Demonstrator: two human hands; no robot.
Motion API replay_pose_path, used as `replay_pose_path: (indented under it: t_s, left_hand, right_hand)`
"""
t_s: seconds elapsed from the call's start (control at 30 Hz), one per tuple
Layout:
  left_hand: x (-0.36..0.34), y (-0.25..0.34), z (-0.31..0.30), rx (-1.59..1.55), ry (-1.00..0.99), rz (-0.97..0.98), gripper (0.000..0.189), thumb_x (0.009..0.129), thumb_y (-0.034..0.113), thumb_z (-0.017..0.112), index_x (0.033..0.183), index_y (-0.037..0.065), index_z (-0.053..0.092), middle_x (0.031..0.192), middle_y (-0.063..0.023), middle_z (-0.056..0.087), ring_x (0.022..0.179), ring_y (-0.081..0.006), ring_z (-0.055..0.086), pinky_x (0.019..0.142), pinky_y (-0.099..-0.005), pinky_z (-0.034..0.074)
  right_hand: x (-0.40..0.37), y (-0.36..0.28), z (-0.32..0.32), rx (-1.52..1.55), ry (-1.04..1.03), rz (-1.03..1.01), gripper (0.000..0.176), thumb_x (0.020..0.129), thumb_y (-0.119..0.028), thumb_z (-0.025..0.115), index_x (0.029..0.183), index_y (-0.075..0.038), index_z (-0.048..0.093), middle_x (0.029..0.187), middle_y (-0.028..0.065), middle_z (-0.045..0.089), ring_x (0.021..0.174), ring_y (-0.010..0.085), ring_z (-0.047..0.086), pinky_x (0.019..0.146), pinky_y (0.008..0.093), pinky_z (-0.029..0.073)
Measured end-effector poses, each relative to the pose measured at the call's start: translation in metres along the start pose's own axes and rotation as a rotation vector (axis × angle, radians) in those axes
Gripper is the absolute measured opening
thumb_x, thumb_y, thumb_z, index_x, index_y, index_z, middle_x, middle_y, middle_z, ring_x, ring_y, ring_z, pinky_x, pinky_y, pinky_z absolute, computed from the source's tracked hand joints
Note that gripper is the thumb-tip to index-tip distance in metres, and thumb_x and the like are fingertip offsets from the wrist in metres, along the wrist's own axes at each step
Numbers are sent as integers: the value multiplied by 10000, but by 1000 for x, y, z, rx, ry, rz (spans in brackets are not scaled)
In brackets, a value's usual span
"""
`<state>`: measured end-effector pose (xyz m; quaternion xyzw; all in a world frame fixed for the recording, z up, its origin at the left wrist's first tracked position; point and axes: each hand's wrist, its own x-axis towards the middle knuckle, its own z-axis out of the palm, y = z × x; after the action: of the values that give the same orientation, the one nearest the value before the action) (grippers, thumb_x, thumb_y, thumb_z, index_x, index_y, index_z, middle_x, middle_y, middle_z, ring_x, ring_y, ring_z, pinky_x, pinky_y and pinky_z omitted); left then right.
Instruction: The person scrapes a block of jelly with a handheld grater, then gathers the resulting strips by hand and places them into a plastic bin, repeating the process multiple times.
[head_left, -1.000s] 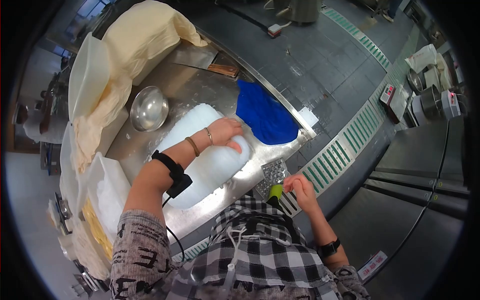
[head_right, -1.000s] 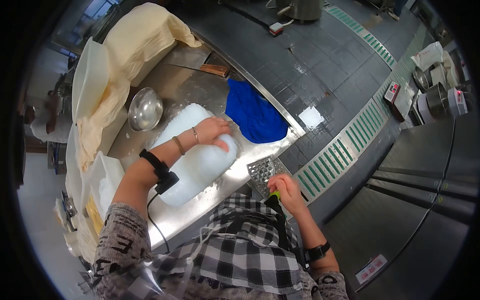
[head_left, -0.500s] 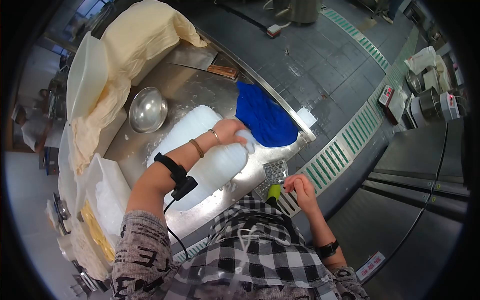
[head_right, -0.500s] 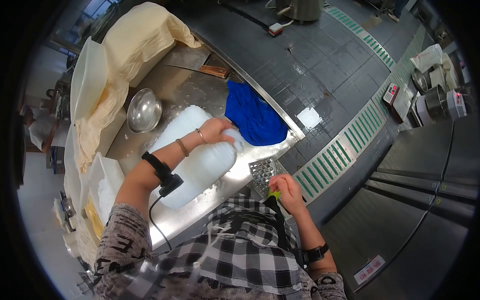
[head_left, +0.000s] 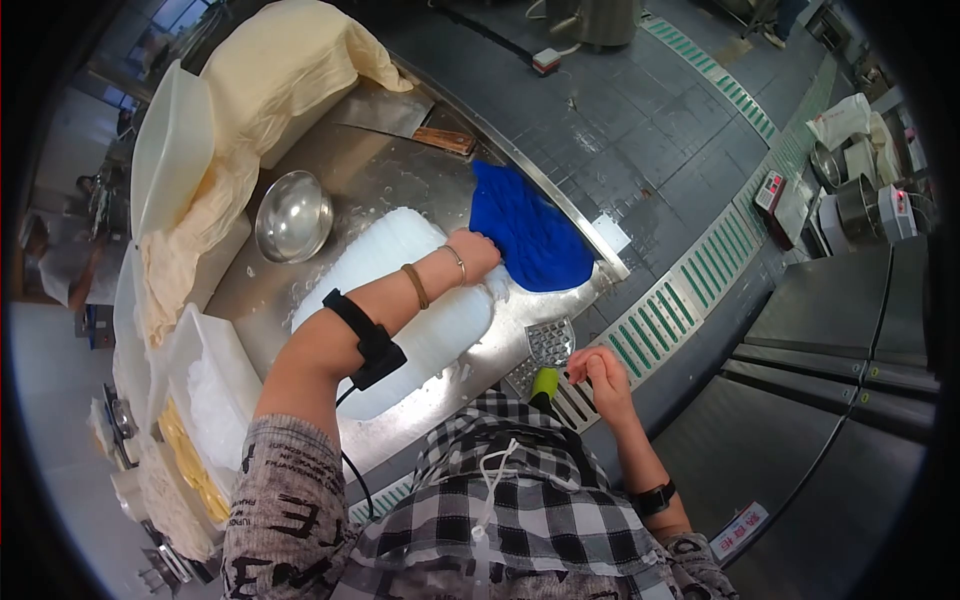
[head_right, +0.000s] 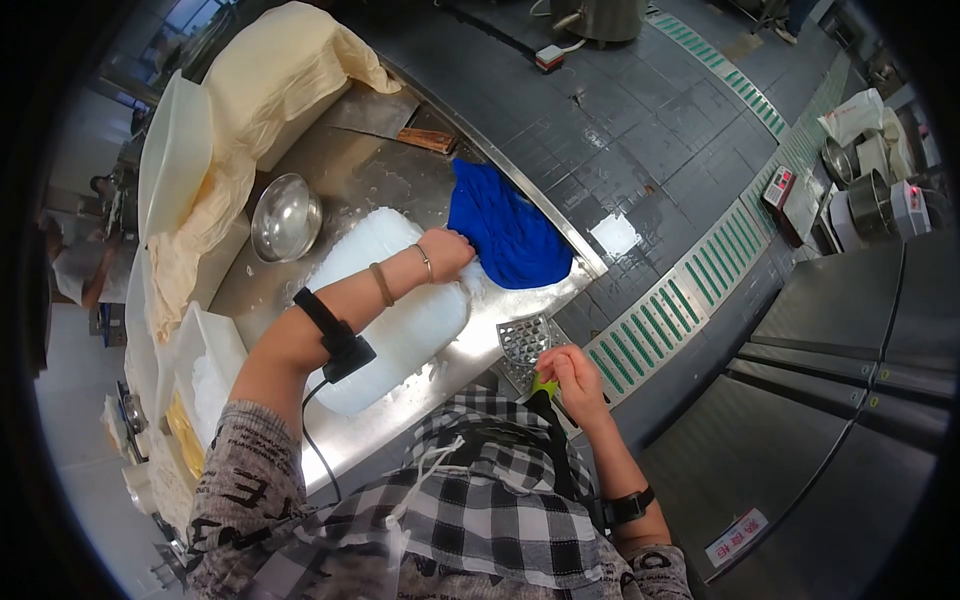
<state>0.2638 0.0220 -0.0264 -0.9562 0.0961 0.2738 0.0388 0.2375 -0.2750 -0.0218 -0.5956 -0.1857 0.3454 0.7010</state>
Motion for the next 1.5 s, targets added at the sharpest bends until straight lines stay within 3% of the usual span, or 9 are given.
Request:
replay_pose_path:
  t_s: [0.23, 0.3, 0.6, 0.83, 1.03, 1.13, 1.2, 1.3, 1.5]
  left_hand:
    - [-1, -12, 14, -67, 184, -5, 252, 588, 195, 643, 814, 89, 609, 834, -69, 580, 831, -237, 557, 717, -339, 458]
    - [-6, -20, 15, -387, 283, 87, 260, 595, 195, 638, 816, 63, 594, 863, -95, 579, 827, -259, 552, 731, -341, 445]
    - [-12, -24, -6, -726, -74, 209, 370, 612, 166, 678, 918, 45, 509, 840, -116, 574, 817, -249, 548, 711, -316, 427]
    - [-12, -14, 11, -614, -34, 226, 380, 608, 110, 705, 919, 46, 495, 854, -108, 569, 815, -229, 544, 721, -305, 420]
    - [-35, -39, -6, -1117, 243, 94, 317, 660, 89, 671, 923, 45, 500, 812, -55, 559, 757, -199, 550, 709, -281, 428]
    - [-64, -57, -19, -1626, 394, -92, 276, 704, 46, 625, 937, 46, 478, 790, -51, 542, 711, -156, 549, 711, -283, 447]
    - [-87, -74, -18, -2068, 725, -40, 292, 737, -10, 569, 990, 35, 430, 777, -62, 528, 659, -141, 534, 719, -312, 461]
    - [-126, -99, -13, -2115, 1053, 60, 314, 775, 52, 568, 1046, 53, 409, 762, -48, 516, 653, -129, 523, 729, -355, 453]
    - [-235, -110, -42, -1908, 1363, -1, 265, 795, 78, 551, 1028, 60, 427, 747, -35, 498, 665, -119, 491, 745, -338, 435]
  right_hand:
    - [-2, 2, -2, 2, 18, -23, 170, 893, -99, 356, 833, -2, 481, 820, 74, 555, 657, 95, 508, 621, 207, 420]
    - [-3, 1, -3, 16, 20, -20, 170, 893, -99, 355, 834, -1, 481, 819, 73, 555, 656, 95, 509, 619, 207, 420]
    - [-2, 1, -1, 15, 3, 21, 175, 893, -105, 352, 833, -2, 480, 809, 69, 553, 654, 95, 508, 620, 211, 419]
    - [0, -3, 2, 3, 3, 31, 180, 893, -110, 348, 830, -6, 481, 801, 64, 551, 653, 92, 503, 618, 210, 411]
    - [0, -4, 1, -10, 0, 42, 186, 893, -116, 346, 827, -7, 482, 801, 67, 556, 648, 96, 509, 614, 213, 410]
    - [1, -7, 2, -50, -11, 42, 195, 894, -121, 342, 826, -6, 484, 805, 68, 558, 647, 98, 512, 612, 213, 409]
    - [3, -11, 6, -53, -36, 55, 196, 894, -121, 341, 828, -6, 486, 800, 63, 558, 645, 96, 510, 611, 213, 409]
    - [8, -12, 10, -39, -44, 49, 190, 894, -113, 341, 832, -6, 486, 784, 57, 559, 636, 89, 504, 601, 210, 409]
    - [24, -18, 25, -105, -162, 41, 208, 900, -125, 336, 834, 1, 488, 770, 59, 558, 615, 96, 511, 581, 206, 408]
